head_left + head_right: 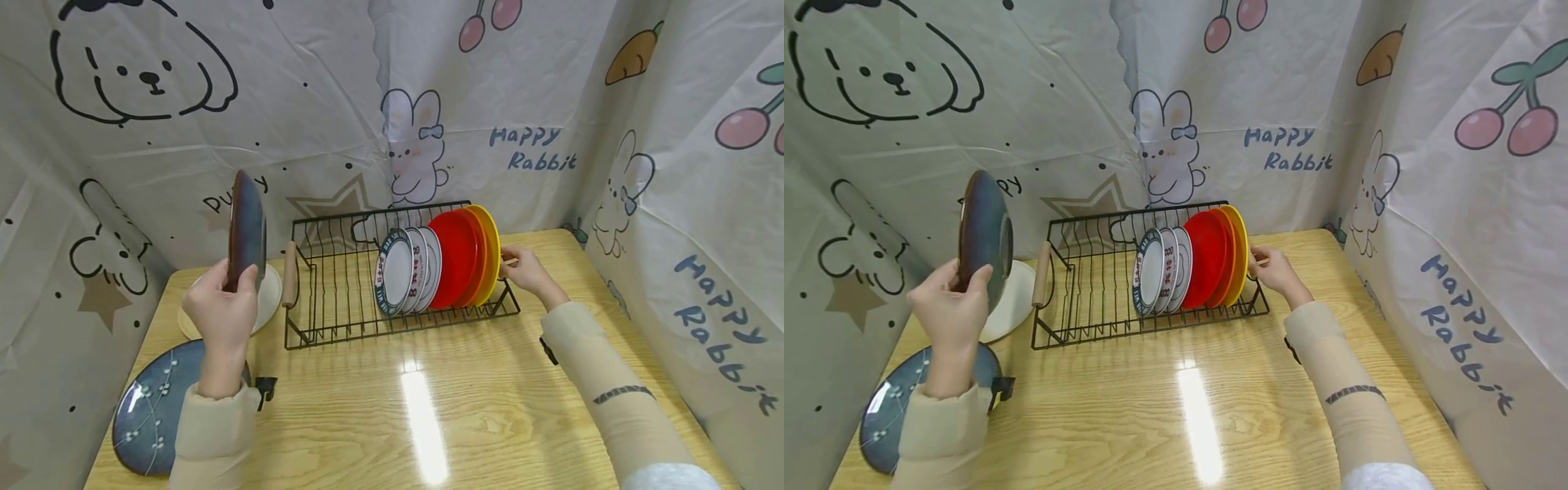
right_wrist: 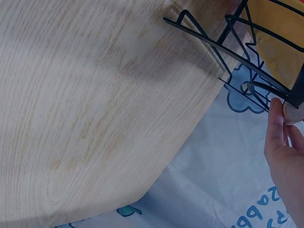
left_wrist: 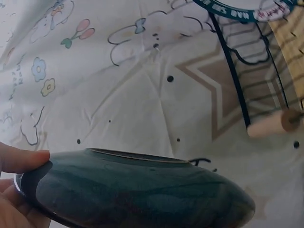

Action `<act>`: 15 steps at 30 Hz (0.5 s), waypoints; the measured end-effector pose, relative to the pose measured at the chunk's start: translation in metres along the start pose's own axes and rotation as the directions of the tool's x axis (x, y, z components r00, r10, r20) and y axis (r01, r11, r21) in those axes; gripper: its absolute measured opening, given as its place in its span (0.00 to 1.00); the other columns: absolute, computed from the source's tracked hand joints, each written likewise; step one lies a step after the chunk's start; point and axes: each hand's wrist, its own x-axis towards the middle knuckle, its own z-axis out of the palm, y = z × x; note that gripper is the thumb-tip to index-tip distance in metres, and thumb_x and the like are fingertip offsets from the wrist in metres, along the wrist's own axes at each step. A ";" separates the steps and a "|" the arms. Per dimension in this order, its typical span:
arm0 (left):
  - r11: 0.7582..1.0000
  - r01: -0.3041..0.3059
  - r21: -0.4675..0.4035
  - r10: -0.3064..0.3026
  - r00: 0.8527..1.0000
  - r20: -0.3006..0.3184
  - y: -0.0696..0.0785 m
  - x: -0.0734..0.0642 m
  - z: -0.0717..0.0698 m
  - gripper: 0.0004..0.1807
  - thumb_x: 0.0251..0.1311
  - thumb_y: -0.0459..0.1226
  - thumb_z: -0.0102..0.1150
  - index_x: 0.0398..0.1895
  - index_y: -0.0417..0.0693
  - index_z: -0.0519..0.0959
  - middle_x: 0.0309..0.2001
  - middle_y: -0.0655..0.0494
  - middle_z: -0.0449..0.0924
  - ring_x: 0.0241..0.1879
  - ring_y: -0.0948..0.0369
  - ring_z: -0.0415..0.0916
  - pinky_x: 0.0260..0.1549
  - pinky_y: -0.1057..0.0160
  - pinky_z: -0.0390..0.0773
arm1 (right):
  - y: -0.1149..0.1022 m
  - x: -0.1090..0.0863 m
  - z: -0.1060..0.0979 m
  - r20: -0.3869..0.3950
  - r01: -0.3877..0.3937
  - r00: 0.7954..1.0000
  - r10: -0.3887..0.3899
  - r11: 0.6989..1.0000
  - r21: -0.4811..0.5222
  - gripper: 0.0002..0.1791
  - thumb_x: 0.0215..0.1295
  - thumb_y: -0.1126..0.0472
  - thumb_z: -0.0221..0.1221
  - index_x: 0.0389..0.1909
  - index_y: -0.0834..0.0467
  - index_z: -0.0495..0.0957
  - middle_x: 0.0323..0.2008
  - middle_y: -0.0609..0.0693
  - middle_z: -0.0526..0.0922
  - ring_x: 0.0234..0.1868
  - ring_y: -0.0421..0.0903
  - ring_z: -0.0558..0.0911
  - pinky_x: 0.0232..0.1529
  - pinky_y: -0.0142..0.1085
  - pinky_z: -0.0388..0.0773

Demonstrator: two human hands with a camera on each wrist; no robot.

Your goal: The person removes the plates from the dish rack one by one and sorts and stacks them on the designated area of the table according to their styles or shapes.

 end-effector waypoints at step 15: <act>0.904 -0.233 0.358 0.216 0.973 0.086 -0.056 -0.030 -0.032 0.07 0.51 0.24 0.52 0.30 0.28 0.79 0.17 0.33 0.76 0.07 0.45 0.64 0.05 0.53 0.55 | 0.001 -0.001 0.001 -0.002 -0.007 1.000 0.007 1.000 0.008 0.24 0.69 0.65 0.47 0.63 0.72 0.59 0.52 0.71 0.69 0.50 0.64 0.75 0.48 0.49 0.73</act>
